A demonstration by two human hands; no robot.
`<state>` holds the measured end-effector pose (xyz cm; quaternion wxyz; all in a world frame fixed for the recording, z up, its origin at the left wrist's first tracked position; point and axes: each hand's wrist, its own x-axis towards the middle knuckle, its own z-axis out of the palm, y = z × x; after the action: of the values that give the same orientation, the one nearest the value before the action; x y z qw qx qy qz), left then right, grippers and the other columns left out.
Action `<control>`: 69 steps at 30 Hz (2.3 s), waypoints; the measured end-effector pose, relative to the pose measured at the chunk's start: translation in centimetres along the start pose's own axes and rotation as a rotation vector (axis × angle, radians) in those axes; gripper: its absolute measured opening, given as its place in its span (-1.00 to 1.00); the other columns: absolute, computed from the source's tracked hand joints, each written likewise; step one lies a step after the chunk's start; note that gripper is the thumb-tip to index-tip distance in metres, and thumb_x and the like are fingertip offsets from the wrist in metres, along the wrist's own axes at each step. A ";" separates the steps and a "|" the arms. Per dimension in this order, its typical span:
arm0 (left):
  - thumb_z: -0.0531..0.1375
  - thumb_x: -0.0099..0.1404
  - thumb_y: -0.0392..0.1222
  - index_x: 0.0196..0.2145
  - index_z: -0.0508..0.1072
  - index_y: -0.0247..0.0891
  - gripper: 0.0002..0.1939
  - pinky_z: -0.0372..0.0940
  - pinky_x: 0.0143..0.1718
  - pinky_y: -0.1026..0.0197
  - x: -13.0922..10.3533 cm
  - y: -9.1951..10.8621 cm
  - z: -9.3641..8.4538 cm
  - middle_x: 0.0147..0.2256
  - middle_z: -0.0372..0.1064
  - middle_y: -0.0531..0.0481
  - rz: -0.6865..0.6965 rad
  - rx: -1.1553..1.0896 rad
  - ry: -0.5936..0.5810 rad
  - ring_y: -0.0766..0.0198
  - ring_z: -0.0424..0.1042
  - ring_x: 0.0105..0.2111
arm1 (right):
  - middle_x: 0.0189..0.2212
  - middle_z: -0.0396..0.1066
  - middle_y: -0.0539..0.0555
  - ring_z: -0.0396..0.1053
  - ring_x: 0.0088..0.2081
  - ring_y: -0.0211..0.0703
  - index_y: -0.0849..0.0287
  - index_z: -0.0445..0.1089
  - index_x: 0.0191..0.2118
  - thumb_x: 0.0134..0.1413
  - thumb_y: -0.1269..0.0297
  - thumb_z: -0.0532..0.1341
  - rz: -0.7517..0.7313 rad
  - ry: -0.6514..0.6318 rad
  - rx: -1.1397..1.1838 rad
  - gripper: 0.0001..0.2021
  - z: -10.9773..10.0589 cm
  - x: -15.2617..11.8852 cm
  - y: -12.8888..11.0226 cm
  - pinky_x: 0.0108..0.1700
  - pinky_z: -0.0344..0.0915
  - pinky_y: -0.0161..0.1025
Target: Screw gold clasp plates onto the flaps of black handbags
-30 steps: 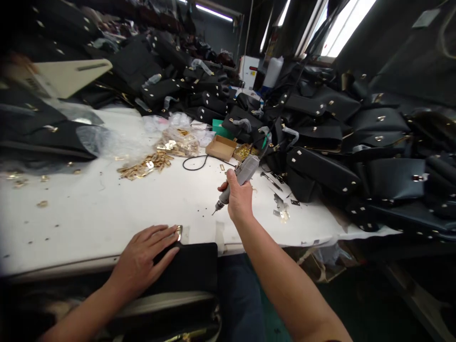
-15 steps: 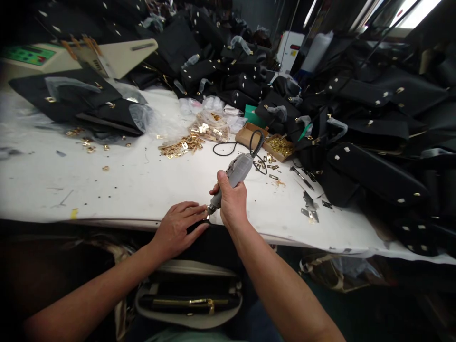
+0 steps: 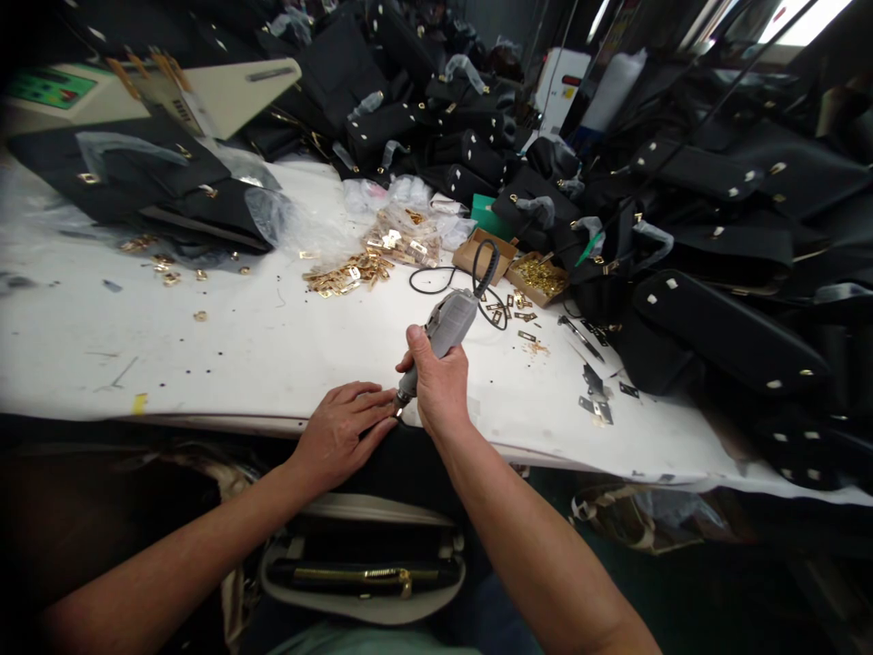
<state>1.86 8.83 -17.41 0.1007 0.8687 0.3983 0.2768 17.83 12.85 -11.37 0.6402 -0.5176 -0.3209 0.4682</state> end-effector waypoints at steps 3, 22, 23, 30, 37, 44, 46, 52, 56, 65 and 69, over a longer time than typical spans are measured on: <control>0.18 0.41 -0.14 0.01 0.53 -0.11 -0.75 0.29 0.05 -0.10 0.0 0.0 0.0 0.03 0.52 0.03 0.006 0.009 -0.002 0.04 0.40 0.05 | -0.63 0.37 -0.03 0.28 -0.63 -0.29 0.20 0.37 -0.43 -0.01 -0.13 0.36 -0.001 0.003 0.013 -0.56 0.1 0.1 0.1 -0.62 0.17 -0.37; 0.21 0.40 -0.13 0.01 0.53 -0.09 -0.75 0.30 0.05 -0.09 0.0 -0.2 0.1 0.03 0.52 0.03 0.011 0.013 0.000 0.07 0.40 0.05 | -0.62 0.37 -0.05 0.32 -0.60 -0.27 0.20 0.38 -0.33 -0.02 -0.11 0.38 -0.054 0.013 0.028 -0.57 -0.3 0.5 -0.4 -0.56 0.21 -0.35; 0.21 0.40 -0.13 0.00 0.53 -0.08 -0.75 0.30 0.05 -0.10 0.1 -0.2 0.1 0.03 0.52 0.04 0.012 0.014 -0.001 0.07 0.40 0.05 | -0.62 0.36 -0.06 0.32 -0.59 -0.27 0.20 0.39 -0.29 -0.03 -0.09 0.39 -0.069 0.017 0.027 -0.57 -0.2 0.7 -0.5 -0.56 0.21 -0.35; 0.20 0.40 -0.15 -0.03 0.55 -0.07 -0.78 0.29 0.06 -0.11 0.2 -0.1 -0.1 0.03 0.52 0.04 0.034 0.031 0.000 0.05 0.39 0.05 | -0.56 0.40 -0.05 0.34 -0.58 -0.27 0.21 0.43 -0.21 -0.10 -0.01 0.45 -0.113 0.032 -0.036 -0.56 0.4 1.3 0.0 -0.55 0.26 -0.35; 0.21 0.39 -0.16 -0.04 0.56 -0.06 -0.78 0.30 0.05 -0.09 0.3 0.0 -0.1 0.02 0.52 0.04 0.025 0.037 0.008 0.07 0.39 0.05 | -0.58 0.39 -0.06 0.29 -0.62 -0.29 0.21 0.41 -0.22 -0.08 -0.02 0.43 -0.125 0.001 -0.095 -0.56 0.7 1.4 0.5 -0.57 0.29 -0.33; 0.19 0.41 -0.15 -0.01 0.55 -0.07 -0.76 0.29 0.07 -0.10 0.2 -0.1 -0.1 0.05 0.50 0.05 0.025 0.046 -0.005 0.06 0.38 0.06 | -0.65 0.34 -0.07 0.25 -0.64 -0.28 0.20 0.39 -0.36 -0.05 -0.04 0.40 -0.112 -0.065 -0.187 -0.61 1.3 1.0 0.0 -0.59 0.26 -0.33; 0.19 0.41 -0.15 -0.01 0.55 -0.08 -0.77 0.28 0.08 -0.10 0.2 -0.1 -0.1 0.05 0.51 0.05 0.023 0.047 0.003 0.06 0.38 0.06 | -0.67 0.32 -0.07 0.23 -0.64 -0.29 0.19 0.37 -0.43 -0.04 -0.03 0.39 -0.123 -0.096 -0.222 -0.63 1.5 0.8 -0.2 -0.59 0.25 -0.32; 0.20 0.40 -0.15 -0.01 0.55 -0.07 -0.76 0.28 0.09 -0.09 0.2 0.0 -0.2 0.03 0.52 0.03 0.008 0.032 -0.002 0.05 0.38 0.07 | -0.66 0.32 -0.05 0.23 -0.61 -0.28 0.17 0.36 -0.50 0.01 0.10 0.35 -0.177 -0.127 -0.297 -0.72 1.7 0.3 -0.3 -0.54 0.24 -0.31; 0.20 0.40 -0.15 -0.01 0.55 -0.07 -0.76 0.28 0.08 -0.11 0.2 0.0 -0.2 0.02 0.52 0.01 -0.002 0.028 -0.011 0.03 0.39 0.06 | -0.66 0.31 -0.06 0.23 -0.60 -0.28 0.17 0.33 -0.54 0.02 0.18 0.31 -0.205 -0.174 -0.348 -0.76 1.7 0.1 -0.3 -0.52 0.22 -0.31; 0.20 0.40 -0.14 -0.02 0.56 -0.07 -0.76 0.29 0.07 -0.12 0.3 -0.1 -0.1 0.01 0.53 0.02 -0.009 0.022 -0.012 0.03 0.40 0.05 | -0.68 0.31 -0.07 0.24 -0.61 -0.28 0.15 0.31 -0.58 0.01 0.18 0.28 -0.214 -0.269 -0.412 -0.74 1.8 1.2 0.1 -0.52 0.23 -0.32; 0.22 0.39 -0.14 -0.02 0.56 -0.07 -0.77 0.31 0.06 -0.11 0.3 0.0 0.1 -0.01 0.55 -0.01 -0.029 0.005 0.012 0.06 0.42 0.04 | -0.68 0.32 -0.07 0.22 -0.64 -0.30 0.16 0.35 -0.51 0.01 0.07 0.33 -0.158 -0.326 -0.344 -0.71 1.5 1.4 -0.3 -0.56 0.22 -0.33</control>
<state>2.02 9.04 -17.36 0.0999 0.8614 0.4120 0.2797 17.09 14.68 -10.84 0.5172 -0.5100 -0.5343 0.4323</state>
